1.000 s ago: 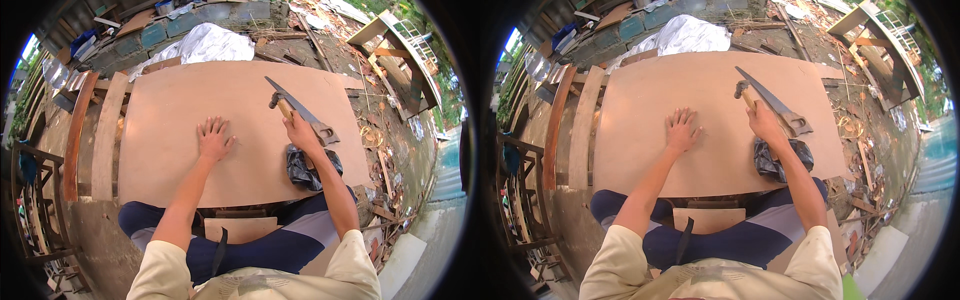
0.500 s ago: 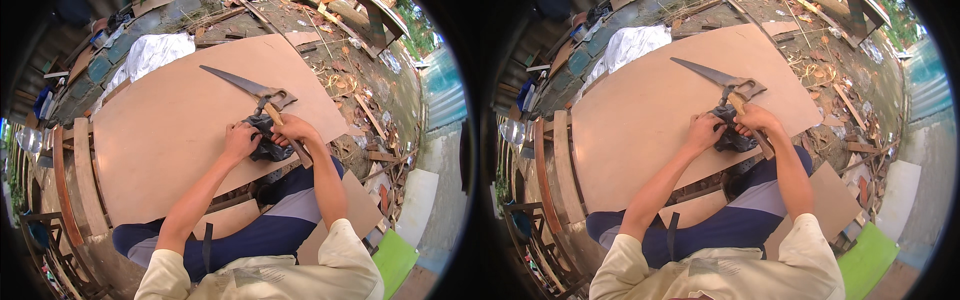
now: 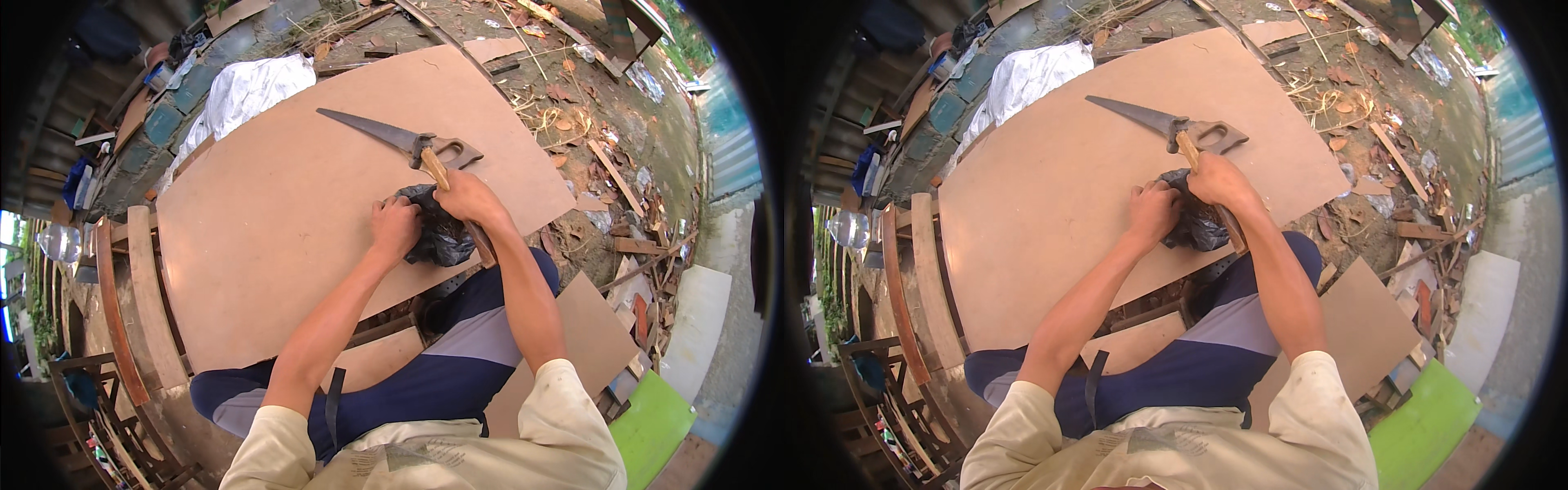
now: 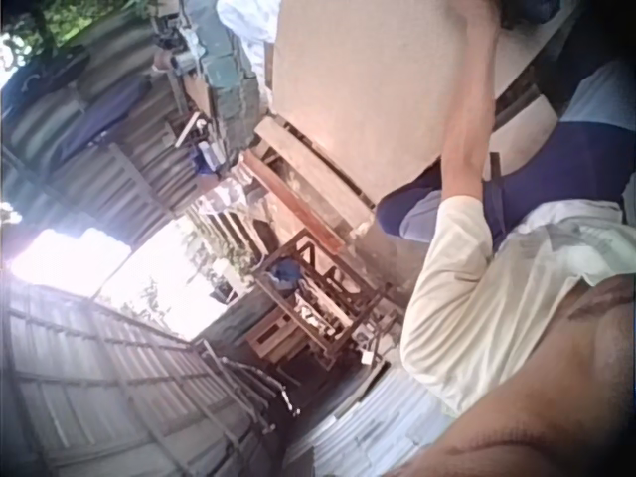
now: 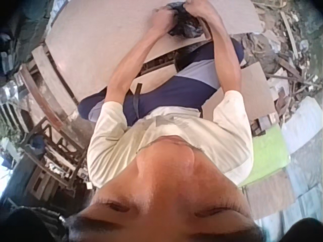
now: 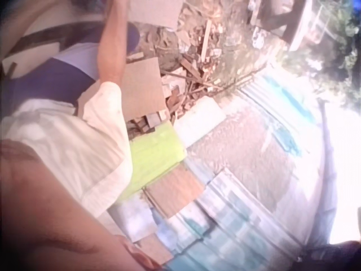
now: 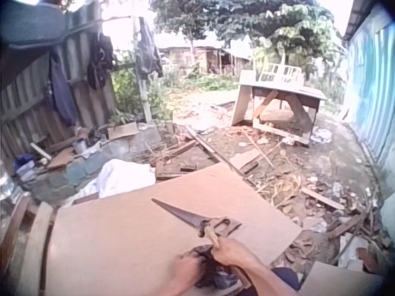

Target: The person hammers nails into a large board using a hammer. They repeatedly pick up nails from a black bag and drive them into the board surface.

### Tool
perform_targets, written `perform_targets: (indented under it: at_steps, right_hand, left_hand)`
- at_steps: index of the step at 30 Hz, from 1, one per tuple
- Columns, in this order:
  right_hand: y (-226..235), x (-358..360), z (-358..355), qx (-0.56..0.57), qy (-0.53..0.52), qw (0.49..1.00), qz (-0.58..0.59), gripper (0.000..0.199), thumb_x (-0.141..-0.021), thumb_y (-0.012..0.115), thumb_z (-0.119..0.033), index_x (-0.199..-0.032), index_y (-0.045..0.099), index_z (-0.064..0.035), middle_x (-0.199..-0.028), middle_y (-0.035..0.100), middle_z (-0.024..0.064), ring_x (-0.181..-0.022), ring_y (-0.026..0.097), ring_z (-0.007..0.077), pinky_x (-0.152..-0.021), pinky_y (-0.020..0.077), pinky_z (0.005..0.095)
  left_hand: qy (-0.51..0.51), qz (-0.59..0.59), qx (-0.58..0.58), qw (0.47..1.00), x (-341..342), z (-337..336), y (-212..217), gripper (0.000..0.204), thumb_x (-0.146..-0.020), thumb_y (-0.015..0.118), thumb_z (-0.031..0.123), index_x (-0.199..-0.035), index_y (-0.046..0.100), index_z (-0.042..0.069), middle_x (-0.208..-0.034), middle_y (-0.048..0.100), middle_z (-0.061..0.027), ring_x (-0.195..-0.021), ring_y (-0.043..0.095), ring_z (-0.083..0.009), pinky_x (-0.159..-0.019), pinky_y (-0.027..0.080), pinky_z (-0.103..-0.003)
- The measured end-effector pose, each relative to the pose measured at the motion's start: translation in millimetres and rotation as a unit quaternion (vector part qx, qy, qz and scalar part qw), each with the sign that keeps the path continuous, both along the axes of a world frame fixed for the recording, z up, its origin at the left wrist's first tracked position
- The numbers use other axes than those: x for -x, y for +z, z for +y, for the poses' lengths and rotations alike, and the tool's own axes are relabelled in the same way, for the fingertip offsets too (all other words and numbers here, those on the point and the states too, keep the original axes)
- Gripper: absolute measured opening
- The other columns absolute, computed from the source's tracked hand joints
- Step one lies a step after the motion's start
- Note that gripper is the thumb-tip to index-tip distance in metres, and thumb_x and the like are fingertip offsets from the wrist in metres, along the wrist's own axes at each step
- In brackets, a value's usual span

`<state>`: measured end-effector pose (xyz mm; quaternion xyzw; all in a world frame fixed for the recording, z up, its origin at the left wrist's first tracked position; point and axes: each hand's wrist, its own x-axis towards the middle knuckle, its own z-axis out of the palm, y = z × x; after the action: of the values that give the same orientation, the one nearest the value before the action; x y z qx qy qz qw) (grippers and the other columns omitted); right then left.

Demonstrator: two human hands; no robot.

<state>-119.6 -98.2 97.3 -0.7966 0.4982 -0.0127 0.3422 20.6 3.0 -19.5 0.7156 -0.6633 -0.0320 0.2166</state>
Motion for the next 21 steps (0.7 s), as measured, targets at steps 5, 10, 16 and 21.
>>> perform_targets:
  at_steps: [5, 10, 16, 21]
  right_hand:
    - [4.9, 1.7, -0.5, 0.010, -0.007, 1.000, 0.003, 0.033, -0.088, 0.064, -0.019, -0.103, 0.069, 0.0103, -0.100, 0.069, 0.0348, -0.100, 0.068, 0.0474, -0.087, 0.0531, 0.0513]
    - [9.6, -1.3, 2.9, 0.011, -0.018, 1.000, 0.000, 0.034, -0.088, 0.064, -0.020, -0.103, 0.067, 0.0104, -0.101, 0.068, 0.0349, -0.102, 0.067, 0.0489, -0.089, 0.0521, 0.0522]
    - [-15.8, -4.7, -7.9, 0.009, -0.010, 0.998, -0.059, 0.030, -0.091, 0.064, -0.019, -0.102, 0.067, 0.0090, -0.091, 0.070, 0.0317, -0.091, 0.071, 0.0446, -0.079, 0.0554, 0.0500]
    - [-7.4, -14.4, 1.6, -0.096, -0.037, 0.991, -0.084, 0.022, -0.094, 0.067, -0.015, -0.100, 0.062, 0.0058, -0.081, 0.070, 0.0145, -0.070, 0.071, 0.0217, -0.059, 0.0576, 0.0358]
  left_hand:
    - [0.060, -0.031, -0.064, 0.996, 15.6, -15.4, 8.5, 0.011, -0.081, 0.068, 0.016, -0.079, 0.077, 0.010, -0.088, 0.073, -0.0118, -0.094, 0.069, -0.0289, -0.083, 0.040, -0.050]
    - [0.084, 0.016, -0.215, 0.973, 24.6, -30.4, 33.0, 0.011, -0.079, 0.070, 0.017, -0.082, 0.078, 0.009, -0.091, 0.075, -0.0144, -0.099, 0.070, -0.0304, -0.091, 0.041, -0.050]
    - [0.046, -0.041, -0.140, 0.988, 29.4, -22.8, 13.7, 0.014, -0.080, 0.067, 0.015, -0.087, 0.077, 0.008, -0.095, 0.073, -0.0152, -0.104, 0.068, -0.0301, -0.092, 0.045, -0.045]
    - [0.084, 0.161, -0.063, 0.981, 10.8, -2.8, 6.1, 0.021, -0.093, 0.061, 0.015, -0.107, 0.067, 0.002, -0.098, 0.071, -0.0182, -0.103, 0.067, -0.0374, -0.087, 0.051, -0.049]
